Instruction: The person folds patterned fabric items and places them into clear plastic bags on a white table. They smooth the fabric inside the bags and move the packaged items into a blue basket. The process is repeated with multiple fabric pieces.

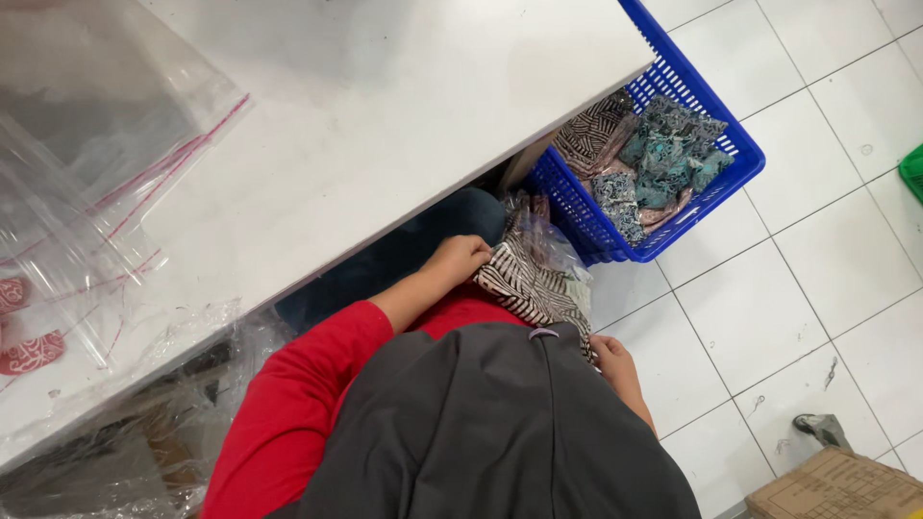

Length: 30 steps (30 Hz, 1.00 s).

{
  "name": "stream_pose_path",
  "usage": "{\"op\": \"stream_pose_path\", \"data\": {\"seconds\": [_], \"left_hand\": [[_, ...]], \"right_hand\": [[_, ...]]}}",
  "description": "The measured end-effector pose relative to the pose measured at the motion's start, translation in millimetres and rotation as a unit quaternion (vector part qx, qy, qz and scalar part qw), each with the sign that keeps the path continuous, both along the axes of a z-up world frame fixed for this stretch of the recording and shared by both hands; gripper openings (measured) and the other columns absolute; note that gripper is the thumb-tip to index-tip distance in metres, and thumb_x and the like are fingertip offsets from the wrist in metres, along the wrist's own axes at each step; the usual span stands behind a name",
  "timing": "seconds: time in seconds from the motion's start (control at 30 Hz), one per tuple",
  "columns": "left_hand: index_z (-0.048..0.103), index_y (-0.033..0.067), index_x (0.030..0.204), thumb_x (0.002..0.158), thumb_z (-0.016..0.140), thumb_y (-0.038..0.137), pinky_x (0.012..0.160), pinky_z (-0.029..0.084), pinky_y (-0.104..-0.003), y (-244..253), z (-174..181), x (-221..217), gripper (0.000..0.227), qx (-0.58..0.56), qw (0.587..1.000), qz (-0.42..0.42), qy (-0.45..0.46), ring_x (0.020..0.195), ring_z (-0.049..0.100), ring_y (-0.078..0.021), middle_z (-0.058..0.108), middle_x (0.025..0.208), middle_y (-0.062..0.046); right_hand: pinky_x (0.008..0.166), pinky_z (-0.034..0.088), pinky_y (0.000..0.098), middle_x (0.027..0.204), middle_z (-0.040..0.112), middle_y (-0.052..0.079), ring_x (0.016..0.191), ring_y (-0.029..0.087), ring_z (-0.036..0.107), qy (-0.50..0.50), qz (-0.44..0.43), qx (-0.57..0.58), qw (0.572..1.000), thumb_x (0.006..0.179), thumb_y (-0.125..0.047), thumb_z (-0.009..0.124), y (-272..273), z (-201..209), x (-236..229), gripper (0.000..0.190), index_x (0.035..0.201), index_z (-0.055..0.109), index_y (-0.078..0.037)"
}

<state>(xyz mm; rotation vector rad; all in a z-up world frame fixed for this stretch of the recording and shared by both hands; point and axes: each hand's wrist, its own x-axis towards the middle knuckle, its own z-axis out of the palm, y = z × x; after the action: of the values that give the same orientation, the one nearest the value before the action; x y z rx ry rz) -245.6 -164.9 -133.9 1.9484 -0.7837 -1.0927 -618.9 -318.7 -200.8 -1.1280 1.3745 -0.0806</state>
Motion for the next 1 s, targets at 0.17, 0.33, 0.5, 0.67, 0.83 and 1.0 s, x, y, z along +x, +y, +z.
{"op": "stream_pose_path", "data": {"seconds": [0.17, 0.33, 0.5, 0.67, 0.83, 1.0], "left_hand": [[0.076, 0.0057, 0.103, 0.091, 0.067, 0.022, 0.072, 0.058, -0.041, -6, 18, -2, 0.022, -0.042, 0.99, -0.019, -0.134, 0.078, 0.074, -0.0309, 0.076, 0.088, -0.016], [0.076, 0.0044, 0.101, 0.093, 0.066, 0.021, 0.082, 0.057, -0.045, -15, 57, -3, 0.021, -0.107, 0.97, -0.034, -0.217, 0.089, 0.072, -0.0375, 0.075, 0.093, -0.019], [0.075, 0.0041, 0.102, 0.094, 0.063, 0.021, 0.08, 0.057, -0.044, -18, 131, -8, 0.022, -0.128, 0.968, -0.058, -0.209, 0.084, 0.073, -0.0357, 0.075, 0.089, -0.019], [0.075, 0.0036, 0.103, 0.095, 0.061, 0.018, 0.076, 0.058, -0.043, -14, 213, -7, 0.021, -0.189, 0.949, -0.083, -0.24, 0.079, 0.074, -0.0334, 0.075, 0.082, -0.018], [0.069, 0.0038, 0.114, 0.095, 0.059, 0.016, 0.072, 0.059, -0.04, -3, 269, 0, 0.025, -0.241, 0.948, -0.065, -0.199, 0.073, 0.077, -0.0284, 0.075, 0.081, -0.016], [0.07, 0.0037, 0.111, 0.1, 0.06, 0.017, 0.07, 0.058, -0.037, -13, 323, 32, 0.02, -0.325, 0.896, -0.035, -0.301, 0.072, 0.076, -0.0246, 0.077, 0.082, -0.013]], "right_hand": [[0.054, 0.042, 0.0267, 0.08, 0.063, 0.002, 0.062, 0.01, 0.053, -0.059, -0.042, 0.038, 0.997, 0.099, -0.024, 0.065, -5, -2, -2, 0.023, 0.107, 0.065, -0.003], [0.055, 0.046, 0.0226, 0.079, 0.064, 0.0, 0.062, 0.007, 0.054, -0.106, -0.081, 0.014, 0.991, 0.097, -0.022, 0.063, -30, 31, -7, 0.02, 0.105, 0.063, -0.004], [0.061, 0.047, 0.0224, 0.088, 0.068, 0.004, 0.07, 0.009, 0.059, -0.214, -0.071, -0.041, 0.973, 0.104, -0.015, 0.065, -67, 90, -24, 0.015, 0.108, 0.064, -0.001], [0.069, 0.057, 0.0262, 0.095, 0.072, 0.009, 0.078, 0.014, 0.068, -0.297, -0.06, -0.054, 0.951, 0.106, -0.009, 0.06, -93, 168, -35, 0.01, 0.109, 0.064, 0.0], [0.073, 0.058, 0.0275, 0.101, 0.072, 0.011, 0.082, 0.015, 0.069, -0.349, -0.033, -0.087, 0.932, 0.112, -0.007, 0.056, -121, 233, -24, 0.012, 0.106, 0.062, 0.002], [0.055, 0.052, 0.0267, 0.102, 0.073, 0.013, 0.075, 0.018, 0.068, -0.366, 0.018, -0.129, 0.921, 0.12, -0.013, 0.056, -176, 283, 27, 0.018, 0.107, 0.063, -0.002]]}}
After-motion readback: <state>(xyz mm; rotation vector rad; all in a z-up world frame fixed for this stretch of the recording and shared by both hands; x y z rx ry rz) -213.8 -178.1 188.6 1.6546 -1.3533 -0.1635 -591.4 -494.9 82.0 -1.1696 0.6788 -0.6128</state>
